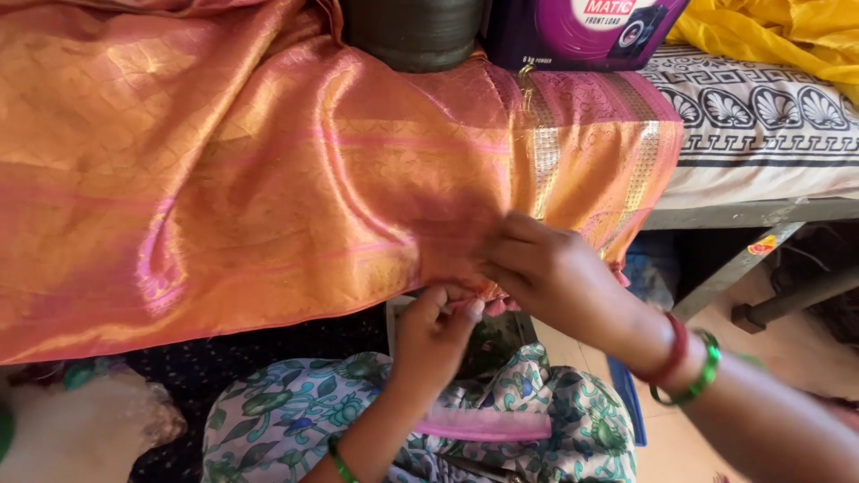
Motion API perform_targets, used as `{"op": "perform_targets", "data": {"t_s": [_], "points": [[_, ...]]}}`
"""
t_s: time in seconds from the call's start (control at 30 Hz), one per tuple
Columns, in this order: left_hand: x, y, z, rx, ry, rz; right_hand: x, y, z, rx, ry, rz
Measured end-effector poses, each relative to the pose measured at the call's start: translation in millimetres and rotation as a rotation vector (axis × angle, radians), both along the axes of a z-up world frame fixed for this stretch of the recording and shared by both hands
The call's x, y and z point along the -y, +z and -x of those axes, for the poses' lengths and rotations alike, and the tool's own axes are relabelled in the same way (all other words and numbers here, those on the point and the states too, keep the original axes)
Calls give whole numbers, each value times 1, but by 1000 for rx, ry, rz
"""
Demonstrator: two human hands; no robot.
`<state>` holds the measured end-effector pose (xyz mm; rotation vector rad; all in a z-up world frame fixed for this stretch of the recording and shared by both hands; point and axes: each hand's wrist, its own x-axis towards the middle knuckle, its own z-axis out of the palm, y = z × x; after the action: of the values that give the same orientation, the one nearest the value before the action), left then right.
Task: The camera wearer is attaching and trimming decorative tassels on the border of a traditional pink and gold saree.
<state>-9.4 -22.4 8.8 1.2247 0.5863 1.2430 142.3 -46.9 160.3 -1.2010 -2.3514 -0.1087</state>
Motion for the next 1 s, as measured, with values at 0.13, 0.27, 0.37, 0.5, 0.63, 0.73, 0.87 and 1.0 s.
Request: {"op": "perform_targets", "data": {"t_s": [0.13,0.27,0.37,0.5,0.63,0.73,0.87,1.0], "points": [[-3,-33,-5,203,-289,412,22,-21,3,-160,-176,200],[-2,-43,-11,331,-298,400,28,-38,-16,-414,-249,473],[-2,-37,-3,271,-275,394,31,-42,-31,-363,-142,365],[-3,-18,8,163,-200,377,41,-38,-27,-122,-3,224],[-5,-17,12,93,-156,314,34,-9,-10,34,98,137],[2,1,16,-203,53,11,17,12,8,108,187,30],[6,22,19,-365,283,-311,-14,5,25,286,103,2],[19,68,32,-680,682,-1043,-21,-5,30,494,-72,4]]}}
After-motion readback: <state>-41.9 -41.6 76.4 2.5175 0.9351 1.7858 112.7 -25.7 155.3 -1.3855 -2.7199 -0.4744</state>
